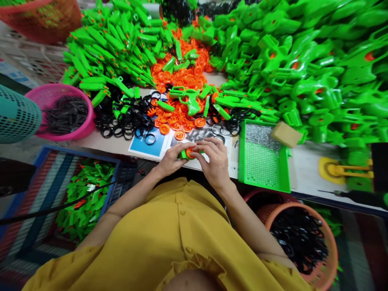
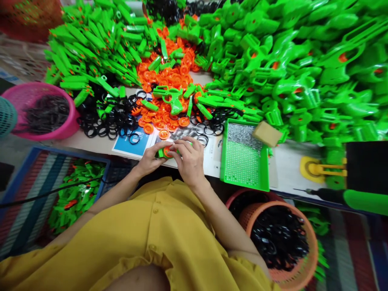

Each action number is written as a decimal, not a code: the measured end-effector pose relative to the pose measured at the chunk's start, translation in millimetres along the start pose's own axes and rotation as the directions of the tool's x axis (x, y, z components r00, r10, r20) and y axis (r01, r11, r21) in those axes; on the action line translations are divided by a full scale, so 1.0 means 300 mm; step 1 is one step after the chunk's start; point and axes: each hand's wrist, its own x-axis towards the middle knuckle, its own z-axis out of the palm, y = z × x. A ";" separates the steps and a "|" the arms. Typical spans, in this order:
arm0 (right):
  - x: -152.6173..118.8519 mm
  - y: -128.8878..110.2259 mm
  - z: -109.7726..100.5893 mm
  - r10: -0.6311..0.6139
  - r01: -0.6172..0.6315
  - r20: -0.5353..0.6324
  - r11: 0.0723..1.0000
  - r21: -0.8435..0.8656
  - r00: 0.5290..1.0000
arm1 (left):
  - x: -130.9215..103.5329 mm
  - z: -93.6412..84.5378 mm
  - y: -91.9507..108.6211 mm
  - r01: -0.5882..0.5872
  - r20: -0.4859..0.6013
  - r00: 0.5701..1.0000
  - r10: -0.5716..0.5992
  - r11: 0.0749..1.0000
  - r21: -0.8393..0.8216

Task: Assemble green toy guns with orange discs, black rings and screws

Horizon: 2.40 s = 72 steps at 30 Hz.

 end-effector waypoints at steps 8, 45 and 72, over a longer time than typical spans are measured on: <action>0.011 0.015 -0.018 -0.040 0.039 0.025 0.998 0.045 0.999 | -0.015 -0.009 0.008 0.139 0.012 0.990 -0.139 0.990 -0.006; 0.056 0.209 0.073 0.484 -0.368 0.321 0.857 -0.360 0.814 | -0.038 -0.216 0.044 0.574 0.195 0.810 -0.553 0.816 -0.068; 0.099 0.242 0.065 0.397 -0.220 0.368 0.872 -0.438 0.841 | 0.075 -0.070 0.038 0.654 0.430 0.730 -0.531 0.725 -0.215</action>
